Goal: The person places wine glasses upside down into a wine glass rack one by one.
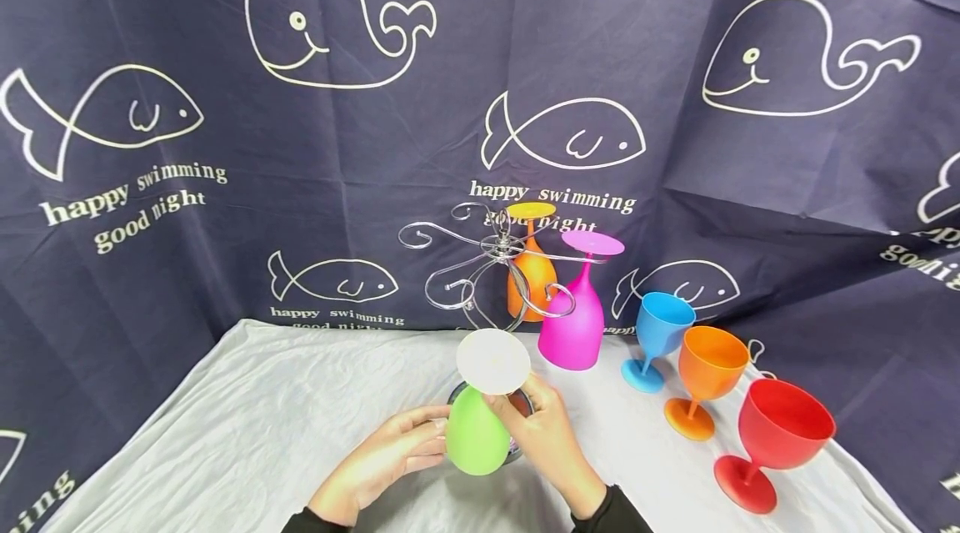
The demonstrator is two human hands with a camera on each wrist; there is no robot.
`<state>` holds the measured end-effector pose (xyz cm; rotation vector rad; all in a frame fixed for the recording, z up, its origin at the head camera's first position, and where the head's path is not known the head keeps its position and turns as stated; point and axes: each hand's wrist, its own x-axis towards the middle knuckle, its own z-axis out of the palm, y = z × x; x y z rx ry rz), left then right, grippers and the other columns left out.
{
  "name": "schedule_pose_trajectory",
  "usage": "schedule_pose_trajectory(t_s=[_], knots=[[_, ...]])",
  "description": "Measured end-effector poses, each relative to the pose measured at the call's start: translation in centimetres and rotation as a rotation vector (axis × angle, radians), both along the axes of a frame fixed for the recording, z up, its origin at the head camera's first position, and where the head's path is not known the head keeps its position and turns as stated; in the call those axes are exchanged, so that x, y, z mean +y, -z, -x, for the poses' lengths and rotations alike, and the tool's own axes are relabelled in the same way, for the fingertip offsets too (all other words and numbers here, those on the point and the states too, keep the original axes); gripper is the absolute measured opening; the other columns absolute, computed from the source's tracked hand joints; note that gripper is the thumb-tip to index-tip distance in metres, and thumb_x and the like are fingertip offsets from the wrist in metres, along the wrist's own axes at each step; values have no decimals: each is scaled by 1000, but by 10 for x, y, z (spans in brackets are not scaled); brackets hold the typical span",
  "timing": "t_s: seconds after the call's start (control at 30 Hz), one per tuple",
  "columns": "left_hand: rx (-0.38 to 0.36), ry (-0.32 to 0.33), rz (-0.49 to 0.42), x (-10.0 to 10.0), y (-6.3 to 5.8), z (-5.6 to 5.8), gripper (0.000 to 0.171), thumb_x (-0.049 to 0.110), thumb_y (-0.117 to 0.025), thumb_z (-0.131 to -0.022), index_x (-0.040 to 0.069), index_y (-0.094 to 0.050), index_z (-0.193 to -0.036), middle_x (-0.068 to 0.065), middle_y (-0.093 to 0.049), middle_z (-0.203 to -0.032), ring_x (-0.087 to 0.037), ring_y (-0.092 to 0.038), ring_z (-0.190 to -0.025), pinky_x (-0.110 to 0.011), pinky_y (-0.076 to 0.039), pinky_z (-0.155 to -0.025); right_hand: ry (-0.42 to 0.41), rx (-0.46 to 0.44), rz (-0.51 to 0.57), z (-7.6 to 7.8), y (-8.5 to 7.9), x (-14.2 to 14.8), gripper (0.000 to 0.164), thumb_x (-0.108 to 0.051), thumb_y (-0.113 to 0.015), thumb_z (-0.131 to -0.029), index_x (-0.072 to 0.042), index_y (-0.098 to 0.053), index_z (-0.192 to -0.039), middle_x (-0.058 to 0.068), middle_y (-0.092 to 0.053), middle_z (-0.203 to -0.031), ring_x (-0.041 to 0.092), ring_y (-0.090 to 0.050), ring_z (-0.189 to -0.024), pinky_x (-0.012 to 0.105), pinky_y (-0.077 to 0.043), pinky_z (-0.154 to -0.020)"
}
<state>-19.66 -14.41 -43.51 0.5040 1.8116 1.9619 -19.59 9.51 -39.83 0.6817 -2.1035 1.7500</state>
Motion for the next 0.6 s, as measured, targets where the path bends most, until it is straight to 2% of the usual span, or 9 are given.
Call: schedule_pose_trajectory(t_s=[0.07,0.2,0.27,0.33,0.43,0.5,0.6], knots=[[46,-12,70,0,-3,-1,57,31,-50,-107,-4,-41,-151,-18,-57,-145,-27,-61,-128,-48,-49,-111,-1,8,0,0,0,0,31,-8,-72,-93,-6,-70,-124,11,-71,-122,1,-62,-111,21,-54,-100],[163,-70,205,2,-8,-5,56,33,-50,-107,-2,-42,-151,-23,-56,-145,-36,-58,-131,-58,-45,-111,40,25,-22,0,0,2,31,-8,-74,-92,-7,-72,-123,9,-73,-122,-1,-62,-112,20,-53,-100],[248,-144,299,4,-11,-8,56,33,-53,-106,-2,-45,-149,-23,-59,-141,-37,-59,-128,-58,-48,-107,78,26,-40,1,-1,4,31,-9,-75,-91,-10,-73,-122,5,-74,-121,-1,-62,-114,19,-51,-101],[342,-247,407,7,-12,-9,53,33,-57,-104,2,-49,-146,-19,-62,-138,-36,-61,-126,-56,-50,-104,106,23,-56,1,-2,5,31,-11,-75,-91,-12,-73,-121,1,-75,-120,-1,-61,-116,21,-49,-103],[458,-405,544,9,-14,-11,48,29,-62,-101,9,-55,-143,-11,-66,-134,-32,-64,-124,-55,-52,-101,134,20,-69,1,-4,7,31,-13,-75,-91,-16,-73,-122,-2,-75,-120,3,-60,-122,29,-47,-109],[512,-484,599,10,-15,-11,47,27,-64,-99,12,-56,-142,-7,-68,-133,-30,-64,-125,-55,-52,-102,149,18,-75,1,-5,8,31,-14,-74,-92,-18,-73,-122,-4,-75,-120,6,-61,-124,35,-47,-110],[579,-551,645,8,-16,-11,47,26,-65,-99,10,-56,-142,-7,-67,-134,-31,-63,-126,-55,-51,-104,165,16,-75,1,-5,10,31,-14,-74,-92,-19,-73,-122,-5,-75,-120,9,-62,-124,41,-48,-110]])
